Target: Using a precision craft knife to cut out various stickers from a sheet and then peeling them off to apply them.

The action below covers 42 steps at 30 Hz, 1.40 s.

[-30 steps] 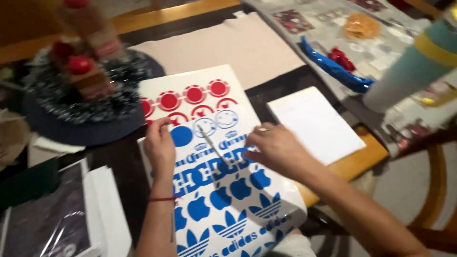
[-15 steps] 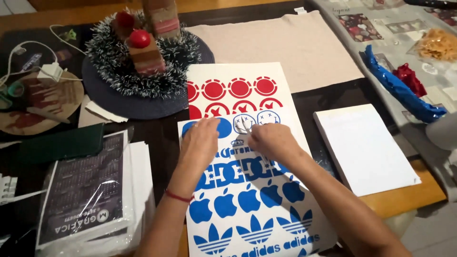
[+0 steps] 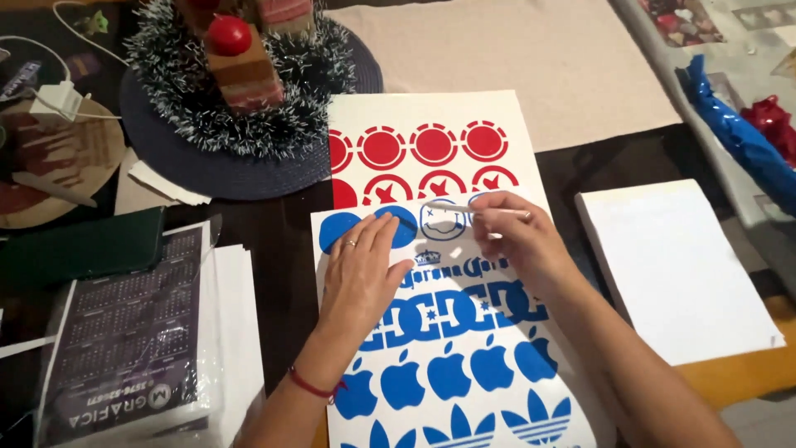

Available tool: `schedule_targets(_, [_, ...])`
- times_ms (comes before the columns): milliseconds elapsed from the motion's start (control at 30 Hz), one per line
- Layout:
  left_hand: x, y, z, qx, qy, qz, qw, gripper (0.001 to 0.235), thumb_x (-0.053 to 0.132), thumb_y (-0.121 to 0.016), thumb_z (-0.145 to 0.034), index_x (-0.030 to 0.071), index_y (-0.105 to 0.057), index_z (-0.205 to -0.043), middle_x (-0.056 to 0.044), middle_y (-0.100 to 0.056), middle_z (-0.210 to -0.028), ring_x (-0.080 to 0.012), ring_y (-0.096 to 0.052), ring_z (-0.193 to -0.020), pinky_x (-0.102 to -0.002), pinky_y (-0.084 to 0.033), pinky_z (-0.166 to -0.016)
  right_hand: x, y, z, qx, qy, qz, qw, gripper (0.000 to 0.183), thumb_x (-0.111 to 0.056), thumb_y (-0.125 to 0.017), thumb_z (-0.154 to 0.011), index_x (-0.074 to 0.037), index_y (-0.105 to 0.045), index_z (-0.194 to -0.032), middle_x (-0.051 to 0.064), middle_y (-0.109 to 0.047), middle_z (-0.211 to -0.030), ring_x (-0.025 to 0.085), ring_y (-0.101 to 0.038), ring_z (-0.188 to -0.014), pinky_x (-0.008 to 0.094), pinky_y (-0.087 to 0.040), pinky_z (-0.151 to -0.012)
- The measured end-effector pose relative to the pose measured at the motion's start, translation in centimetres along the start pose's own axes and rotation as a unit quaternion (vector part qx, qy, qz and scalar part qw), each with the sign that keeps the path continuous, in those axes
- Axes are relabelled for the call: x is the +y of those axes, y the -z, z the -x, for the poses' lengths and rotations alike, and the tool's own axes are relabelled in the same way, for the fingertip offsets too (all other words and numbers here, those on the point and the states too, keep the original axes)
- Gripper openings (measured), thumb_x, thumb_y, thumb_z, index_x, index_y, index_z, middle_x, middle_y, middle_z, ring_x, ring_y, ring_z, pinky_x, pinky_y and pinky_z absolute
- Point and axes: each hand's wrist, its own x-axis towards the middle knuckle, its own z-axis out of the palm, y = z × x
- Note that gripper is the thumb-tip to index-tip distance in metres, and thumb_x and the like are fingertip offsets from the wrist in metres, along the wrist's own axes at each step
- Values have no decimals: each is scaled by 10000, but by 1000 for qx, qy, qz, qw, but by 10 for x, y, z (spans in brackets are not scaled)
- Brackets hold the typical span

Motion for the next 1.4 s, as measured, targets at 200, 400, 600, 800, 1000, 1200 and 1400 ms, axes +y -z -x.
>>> schedule_targets(200, [-4, -3, -2, 25, -12, 31, 999, 631, 373, -799, -983, 105, -616, -1524, -182, -611, -1565, -363, -488, -1529, -574, -385, -1223, 21, 13, -12, 50, 25, -1, 998, 393, -399, -531, -1151, -117, -696, -932, 6, -457, -616, 105, -454, -545, 247, -419, -526])
schedule_targets(400, [-9, -6, -3, 21, -14, 41, 999, 629, 391, -783, -989, 95, -615, -1518, -180, -611, -1564, -358, -481, -1532, -563, -396, -1189, 25, 7, -14, 13, 10, 40, 999, 281, -260, -631, -1078, -38, -743, -947, 79, -531, -608, 170, -506, -547, 311, -434, -520])
schedule_targets(600, [-13, -13, -2, 41, -37, 31, 998, 588, 373, -780, -997, 60, -647, -1477, -204, -623, -1542, -371, -483, -1524, -572, -390, -1186, 34, 13, -17, 29, 39, 56, 997, 329, -257, -596, -1120, -41, -739, -917, 91, -532, -568, 166, -493, -497, 309, -418, -502])
schedule_targets(800, [-16, -17, -2, 51, -45, 35, 997, 582, 357, -778, -995, 37, -656, -1466, -213, -629, -1530, -380, -486, -1521, -570, -380, -1181, 24, 5, -14, 30, 26, 99, 994, 347, -276, -617, -1094, -14, -776, -931, 155, -601, -574, 213, -538, -500, 350, -468, -537])
schedule_targets(1000, [-15, -16, -2, 53, -48, 38, 997, 578, 353, -773, -998, 24, -660, -1460, -225, -628, -1531, -388, -488, -1520, -577, -378, -1183, 28, 6, -14, 27, 33, 117, 992, 344, -275, -626, -1093, -20, -796, -938, 159, -637, -601, 213, -563, -540, 347, -493, -555])
schedule_targets(1200, [-16, -18, -2, 60, -50, 39, 996, 560, 346, -773, -996, 23, -675, -1443, -226, -638, -1517, -385, -494, -1516, -574, -380, -1177, 28, 5, -14, 32, 29, 128, 991, 333, -280, -634, -1083, -28, -804, -947, 152, -646, -604, 206, -578, -563, 335, -512, -560])
schedule_targets(1400, [-17, -18, -1, 68, -57, 36, 995, 543, 349, -781, -993, 32, -693, -1425, -225, -649, -1502, -384, -502, -1508, -580, -389, -1168, 28, 5, -14, 17, 51, 123, 991, 321, -254, -626, -1089, -27, -806, -949, 160, -648, -603, 208, -586, -567, 337, -522, -558])
